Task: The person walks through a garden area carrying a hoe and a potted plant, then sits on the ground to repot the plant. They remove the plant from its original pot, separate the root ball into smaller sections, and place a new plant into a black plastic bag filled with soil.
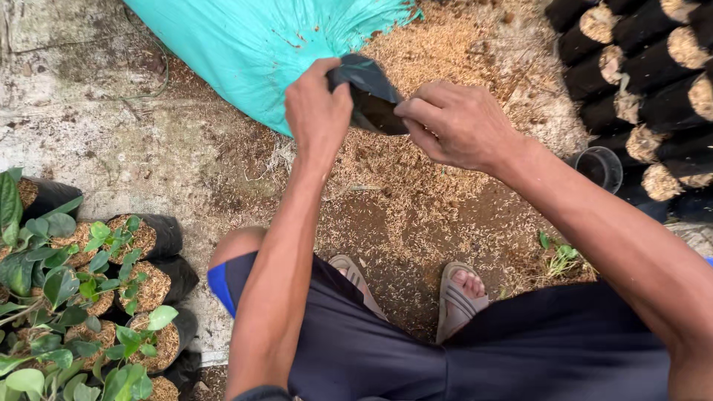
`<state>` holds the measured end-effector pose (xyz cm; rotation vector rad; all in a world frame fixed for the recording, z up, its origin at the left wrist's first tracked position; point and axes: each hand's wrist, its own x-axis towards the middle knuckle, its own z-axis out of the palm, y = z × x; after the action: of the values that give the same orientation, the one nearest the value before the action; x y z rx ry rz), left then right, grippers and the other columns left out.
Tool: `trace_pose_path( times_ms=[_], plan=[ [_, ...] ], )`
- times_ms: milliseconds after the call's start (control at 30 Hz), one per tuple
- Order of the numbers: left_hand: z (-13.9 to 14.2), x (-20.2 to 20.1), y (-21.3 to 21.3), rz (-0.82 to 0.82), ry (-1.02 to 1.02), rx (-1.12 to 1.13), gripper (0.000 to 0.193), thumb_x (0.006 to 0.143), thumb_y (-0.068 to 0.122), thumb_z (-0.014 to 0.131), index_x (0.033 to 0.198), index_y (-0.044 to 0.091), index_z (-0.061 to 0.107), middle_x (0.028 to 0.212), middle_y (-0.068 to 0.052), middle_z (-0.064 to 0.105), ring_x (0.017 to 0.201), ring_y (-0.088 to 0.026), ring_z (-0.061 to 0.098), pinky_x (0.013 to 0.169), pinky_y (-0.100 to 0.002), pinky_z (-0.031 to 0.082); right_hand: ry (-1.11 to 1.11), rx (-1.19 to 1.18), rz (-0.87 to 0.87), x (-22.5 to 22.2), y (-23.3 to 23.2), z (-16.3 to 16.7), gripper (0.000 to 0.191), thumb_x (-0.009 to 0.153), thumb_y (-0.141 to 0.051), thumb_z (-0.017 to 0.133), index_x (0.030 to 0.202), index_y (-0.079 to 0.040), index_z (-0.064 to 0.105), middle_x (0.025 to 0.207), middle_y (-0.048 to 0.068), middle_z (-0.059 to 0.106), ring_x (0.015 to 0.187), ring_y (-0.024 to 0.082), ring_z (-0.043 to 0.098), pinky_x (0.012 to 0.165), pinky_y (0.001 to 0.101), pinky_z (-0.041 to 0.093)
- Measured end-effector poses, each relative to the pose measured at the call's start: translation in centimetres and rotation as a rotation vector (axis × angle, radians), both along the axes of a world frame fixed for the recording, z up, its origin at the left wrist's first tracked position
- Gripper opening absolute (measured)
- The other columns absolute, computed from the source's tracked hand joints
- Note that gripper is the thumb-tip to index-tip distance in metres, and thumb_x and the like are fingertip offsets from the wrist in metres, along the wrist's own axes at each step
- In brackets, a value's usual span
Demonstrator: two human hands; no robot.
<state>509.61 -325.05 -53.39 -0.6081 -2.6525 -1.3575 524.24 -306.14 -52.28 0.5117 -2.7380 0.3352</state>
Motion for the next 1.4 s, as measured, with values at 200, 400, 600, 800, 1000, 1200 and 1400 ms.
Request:
trace_pose_path(
  times_ms=[200,400,600,800,1000,1200,1400],
  plan=[
    [-1.3,0.8,-4.9,0.042,-0.037,-0.186,0.028,0.088,0.022,0.067,0.11,0.006,0.078,0.085,-0.022,0.074,0.079,-0.039,0.072,0.073,-0.05,0.054,-0.031,0.036,0.143,2.7,-5.7,-15.3,0.024,0.077,-0.005,0.068,0.1,-0.001,0.063,0.091,0.014,0.065,0.087,0.031,0.067,0.078,0.0434,0.059],
    [-4.7,1.6,-8.0,0.037,-0.087,-0.279,0.03,0.091,0.026,0.062,0.107,0.006,0.078,0.083,-0.021,0.074,0.075,-0.041,0.072,0.069,-0.053,0.053,-0.542,-0.101,0.393,9.3,-12.0,-28.5,0.075,0.089,-0.027,0.07,0.152,-0.012,0.032,0.155,0.025,0.031,0.147,0.042,0.028,0.116,0.0653,0.007],
    [-10.7,2.6,-7.8,0.049,-0.303,-0.455,0.038,0.096,0.035,0.058,0.092,0.003,0.077,0.076,-0.028,0.07,0.074,-0.047,0.069,0.07,-0.057,0.051,-0.35,0.784,0.214,6.0,-2.8,-29.4,0.082,0.088,-0.036,0.068,0.158,-0.023,0.026,0.165,0.007,0.022,0.152,0.025,0.022,0.124,0.0546,0.008],
    [-17.0,1.4,-8.1,0.044,-0.425,-0.571,0.048,0.1,0.04,0.057,0.085,-0.001,0.075,0.077,-0.028,0.071,0.073,-0.044,0.071,0.071,-0.054,0.054,-0.142,0.7,-0.063,0.6,3.0,-28.8,0.075,0.087,-0.028,0.078,0.151,-0.019,0.041,0.165,0.009,0.034,0.155,0.027,0.028,0.13,0.0559,0.013],
    [-19.9,1.6,-7.2,0.084,-0.694,-0.331,0.03,0.099,0.025,0.059,0.118,0.005,0.07,0.08,-0.018,0.079,0.06,-0.023,0.078,0.068,-0.038,0.06,-0.17,0.071,-0.675,-2.5,1.2,-27.5,0.062,0.106,-0.057,0.062,0.154,-0.024,0.044,0.165,0.015,0.031,0.154,0.035,0.026,0.128,0.063,0.015],
    [-18.6,1.8,-6.6,0.043,-0.716,-0.168,0.037,0.093,0.016,0.065,0.129,0.008,0.068,0.09,-0.015,0.077,0.057,-0.022,0.077,0.059,-0.033,0.06,-0.351,0.261,-0.657,-3.1,-2.3,-25.8,0.079,0.089,-0.074,0.051,0.153,-0.03,0.041,0.165,0.018,0.03,0.149,0.044,0.025,0.111,0.071,0.018],
    [-19.5,0.2,-6.0,0.026,-0.674,-0.124,0.031,0.099,0.021,0.064,0.127,0.009,0.07,0.086,-0.017,0.078,0.054,-0.022,0.075,0.061,-0.033,0.059,-0.311,0.01,-0.818,-1.3,-1.4,-26.7,0.089,0.089,-0.078,0.059,0.16,-0.026,0.04,0.162,0.026,0.032,0.148,0.045,0.031,0.119,0.0695,0.024]
  ],
)
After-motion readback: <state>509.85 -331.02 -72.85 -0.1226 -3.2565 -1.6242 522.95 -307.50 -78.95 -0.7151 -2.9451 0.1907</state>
